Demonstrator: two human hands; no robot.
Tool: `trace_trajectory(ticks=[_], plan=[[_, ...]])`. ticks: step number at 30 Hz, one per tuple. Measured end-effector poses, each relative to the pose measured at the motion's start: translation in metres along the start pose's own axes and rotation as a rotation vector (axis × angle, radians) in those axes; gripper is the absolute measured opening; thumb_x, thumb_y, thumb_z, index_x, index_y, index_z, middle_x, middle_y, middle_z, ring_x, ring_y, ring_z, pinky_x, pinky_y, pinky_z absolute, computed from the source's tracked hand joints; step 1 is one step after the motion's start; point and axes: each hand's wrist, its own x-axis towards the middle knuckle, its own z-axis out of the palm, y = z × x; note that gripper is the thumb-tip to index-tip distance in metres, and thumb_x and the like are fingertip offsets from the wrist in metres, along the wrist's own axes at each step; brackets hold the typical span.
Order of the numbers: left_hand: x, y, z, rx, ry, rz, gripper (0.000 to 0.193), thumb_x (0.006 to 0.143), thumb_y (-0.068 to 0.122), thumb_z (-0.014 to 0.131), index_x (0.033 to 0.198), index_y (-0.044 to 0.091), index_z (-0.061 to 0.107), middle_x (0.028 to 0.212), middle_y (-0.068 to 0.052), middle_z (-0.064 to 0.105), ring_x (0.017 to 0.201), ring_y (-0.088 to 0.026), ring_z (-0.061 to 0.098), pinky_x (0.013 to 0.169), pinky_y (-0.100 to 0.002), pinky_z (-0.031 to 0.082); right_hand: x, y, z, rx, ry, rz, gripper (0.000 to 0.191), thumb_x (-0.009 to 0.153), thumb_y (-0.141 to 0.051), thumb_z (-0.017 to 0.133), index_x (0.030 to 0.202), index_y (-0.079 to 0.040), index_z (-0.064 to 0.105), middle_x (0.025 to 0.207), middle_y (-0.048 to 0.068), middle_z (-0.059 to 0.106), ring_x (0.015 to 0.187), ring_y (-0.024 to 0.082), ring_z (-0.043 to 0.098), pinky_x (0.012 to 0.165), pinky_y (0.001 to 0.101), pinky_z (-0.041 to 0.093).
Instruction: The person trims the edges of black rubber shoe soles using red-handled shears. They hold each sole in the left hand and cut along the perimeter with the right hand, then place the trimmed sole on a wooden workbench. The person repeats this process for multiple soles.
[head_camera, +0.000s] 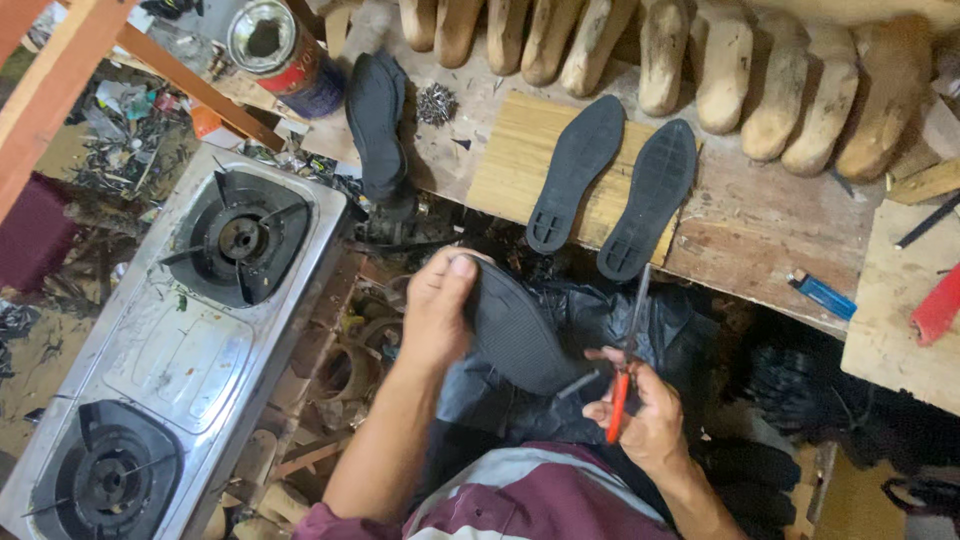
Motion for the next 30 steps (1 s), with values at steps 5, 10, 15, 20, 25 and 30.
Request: trace_trajectory(ticks=[5,10,15,20,25,30], plan=[[-0.015,-0.020,0.005,-0.140,-0.068,-0.120,0.040,0.114,0.030,0.062,0.127,-0.008,0.061,0.100,-0.016,0.069,0.086,-0.022,0.066,0.076,-0.032,0.057,-0.013,-0.005,0.001,-0.210,-0.100,-0.027,0.051,0.066,-0.014,0.092,0.110,-0.001,0.070,0.073,0.000,0.070,0.060,0.006,0.064,0.057,0.0235,0.054],[-0.044,-0.008,0.025,-0.311,-0.219,-0.117,0.085,0.096,0.051,0.063,0.160,0.013,0.020,0.139,-0.025,0.056,0.125,-0.039,0.061,0.102,-0.052,0.053,-0.025,-0.005,0.016,-0.044,0.008,0.237,0.041,0.073,-0.013,0.088,0.108,0.001,0.072,0.064,0.001,0.060,0.054,0.007,0.054,0.050,0.0246,0.045],[-0.064,-0.015,0.037,-0.401,-0.283,-0.140,0.087,0.093,0.054,0.064,0.159,0.021,0.018,0.151,-0.019,0.049,0.137,-0.039,0.052,0.112,-0.054,0.046,-0.018,-0.008,0.023,0.073,0.075,0.369,0.038,0.076,-0.013,0.084,0.108,0.001,0.070,0.067,0.000,0.065,0.050,0.007,0.056,0.046,0.0243,0.048],[-0.066,-0.038,0.019,-0.308,-0.155,-0.163,0.061,0.106,0.030,0.067,0.149,-0.004,0.042,0.134,-0.021,0.062,0.124,-0.034,0.060,0.109,-0.048,0.050,-0.018,-0.014,0.028,-0.092,0.014,0.407,0.038,0.076,-0.013,0.085,0.109,0.000,0.071,0.079,0.001,0.072,0.055,0.007,0.059,0.049,0.0254,0.050],[-0.071,-0.050,0.003,-0.022,-0.133,-0.091,0.052,0.100,0.014,0.066,0.145,-0.003,0.050,0.133,-0.011,0.064,0.123,-0.019,0.059,0.109,-0.037,0.046,-0.021,-0.014,0.018,-0.101,0.004,0.185,0.041,0.077,-0.010,0.082,0.113,0.000,0.066,0.094,0.000,0.075,0.077,0.006,0.071,0.068,0.0260,0.058],[-0.078,-0.033,-0.001,0.226,-0.310,-0.123,0.055,0.098,0.013,0.066,0.148,-0.001,0.049,0.140,-0.009,0.062,0.128,-0.017,0.058,0.112,-0.033,0.044,-0.030,-0.018,-0.002,0.149,-0.049,0.113,0.030,0.086,-0.004,0.077,0.115,0.001,0.069,0.085,0.001,0.063,0.077,0.007,0.066,0.080,0.0318,0.068]])
